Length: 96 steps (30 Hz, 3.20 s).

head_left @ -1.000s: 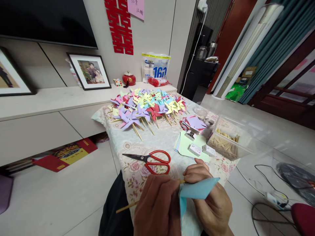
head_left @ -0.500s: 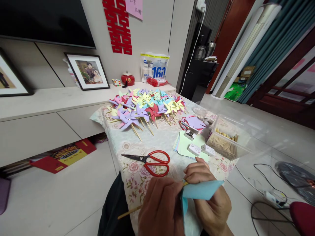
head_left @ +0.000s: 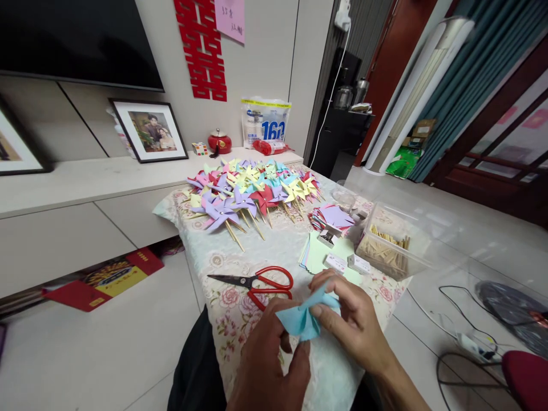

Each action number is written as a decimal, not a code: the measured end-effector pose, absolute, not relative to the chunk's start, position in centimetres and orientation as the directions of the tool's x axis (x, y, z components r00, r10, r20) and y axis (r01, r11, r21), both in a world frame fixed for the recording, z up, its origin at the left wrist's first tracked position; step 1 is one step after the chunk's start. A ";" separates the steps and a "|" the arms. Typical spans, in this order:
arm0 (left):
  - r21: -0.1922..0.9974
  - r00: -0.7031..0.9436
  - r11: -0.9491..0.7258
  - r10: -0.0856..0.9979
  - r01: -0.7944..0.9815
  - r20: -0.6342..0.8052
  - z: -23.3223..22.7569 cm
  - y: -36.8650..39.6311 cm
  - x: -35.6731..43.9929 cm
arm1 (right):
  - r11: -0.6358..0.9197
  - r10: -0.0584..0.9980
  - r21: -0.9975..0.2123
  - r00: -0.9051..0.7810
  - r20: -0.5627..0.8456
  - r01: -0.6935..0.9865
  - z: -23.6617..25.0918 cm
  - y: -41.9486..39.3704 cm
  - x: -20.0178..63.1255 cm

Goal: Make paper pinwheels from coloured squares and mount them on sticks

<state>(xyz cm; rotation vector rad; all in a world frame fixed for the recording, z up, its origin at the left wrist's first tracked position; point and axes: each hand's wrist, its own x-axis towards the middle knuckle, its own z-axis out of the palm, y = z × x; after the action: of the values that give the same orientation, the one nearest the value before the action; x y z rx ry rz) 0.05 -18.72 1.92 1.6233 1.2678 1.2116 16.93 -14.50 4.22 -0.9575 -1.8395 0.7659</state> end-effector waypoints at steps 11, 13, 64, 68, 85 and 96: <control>0.897 -0.079 0.296 0.938 -0.328 -0.338 1.8 -16.4 0.4 | 0.229 0.920 -0.949 -0.368 0.138 0.216 4.7 -12.7 17.7; 0.876 -0.055 0.307 0.935 -0.373 -0.351 1.5 -16.1 0.4 | 0.314 0.920 -0.916 -0.317 0.229 0.250 4.4 -12.9 17.8; 0.832 0.033 0.328 0.936 -0.447 -0.352 2.6 -16.7 1.5 | 0.680 0.717 -0.515 -0.329 0.614 0.522 3.7 -13.4 15.9; 0.811 0.027 0.340 0.927 -0.476 -0.373 2.2 -16.4 1.2 | 0.685 0.716 -0.496 -0.367 0.594 0.534 3.7 -13.3 16.4; 0.629 -0.010 0.234 0.934 -0.741 -0.358 1.2 -16.2 1.3 | 0.607 0.768 -0.628 -0.157 0.621 0.486 1.2 -16.5 13.6; 0.574 -0.026 0.184 0.941 -0.798 -0.337 1.0 -15.7 1.2 | 0.420 0.901 -0.805 -0.085 0.426 0.419 -0.1 -16.9 14.5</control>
<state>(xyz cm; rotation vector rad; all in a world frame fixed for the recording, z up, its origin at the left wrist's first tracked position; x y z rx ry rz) 1.16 -15.69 0.99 0.2350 0.7606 1.4092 14.49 -16.89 -0.07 -1.1624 -1.6891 0.6118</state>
